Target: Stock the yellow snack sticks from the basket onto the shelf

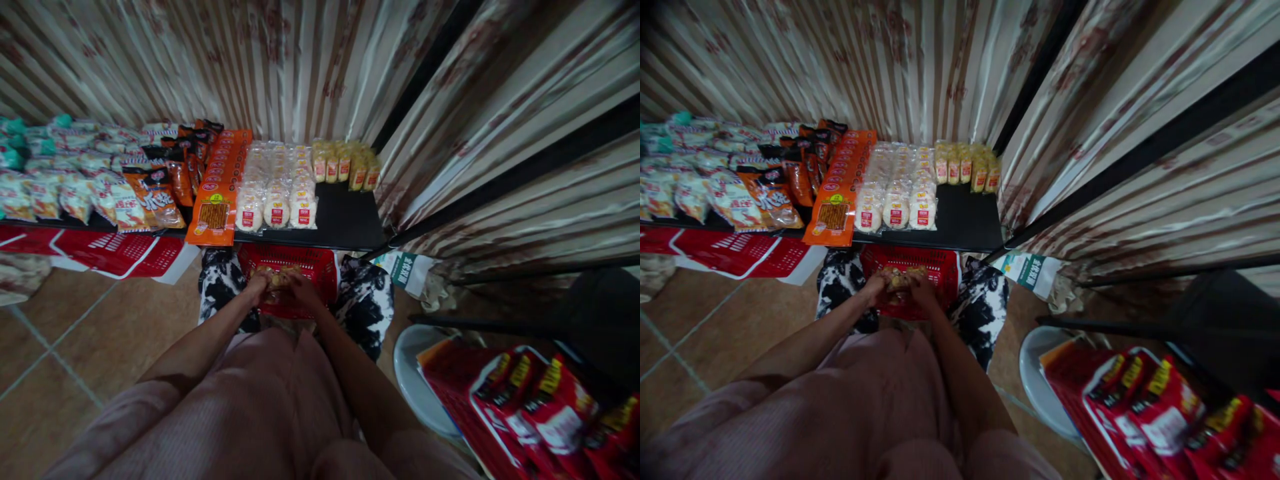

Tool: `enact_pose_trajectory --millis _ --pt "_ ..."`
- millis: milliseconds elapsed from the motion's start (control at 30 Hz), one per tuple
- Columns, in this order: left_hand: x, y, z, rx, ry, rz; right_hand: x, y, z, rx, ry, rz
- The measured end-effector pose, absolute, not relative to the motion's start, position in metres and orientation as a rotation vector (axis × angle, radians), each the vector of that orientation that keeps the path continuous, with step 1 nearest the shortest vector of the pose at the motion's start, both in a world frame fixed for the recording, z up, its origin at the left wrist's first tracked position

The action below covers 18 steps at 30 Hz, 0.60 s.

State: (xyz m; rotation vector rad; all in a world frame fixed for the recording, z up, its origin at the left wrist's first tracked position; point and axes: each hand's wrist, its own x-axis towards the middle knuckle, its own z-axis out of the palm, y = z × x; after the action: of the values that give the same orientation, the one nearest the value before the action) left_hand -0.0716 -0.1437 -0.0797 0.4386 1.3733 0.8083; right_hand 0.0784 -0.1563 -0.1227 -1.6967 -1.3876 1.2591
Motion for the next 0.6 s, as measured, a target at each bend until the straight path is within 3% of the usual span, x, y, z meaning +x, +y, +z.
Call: enact_pose_trajectory --millis 600 --pt "-0.057 -0.127 -0.027 0.222 1.246 0.788 0.118 -0.156 -0.049 -1.467 -1.544 1.125"
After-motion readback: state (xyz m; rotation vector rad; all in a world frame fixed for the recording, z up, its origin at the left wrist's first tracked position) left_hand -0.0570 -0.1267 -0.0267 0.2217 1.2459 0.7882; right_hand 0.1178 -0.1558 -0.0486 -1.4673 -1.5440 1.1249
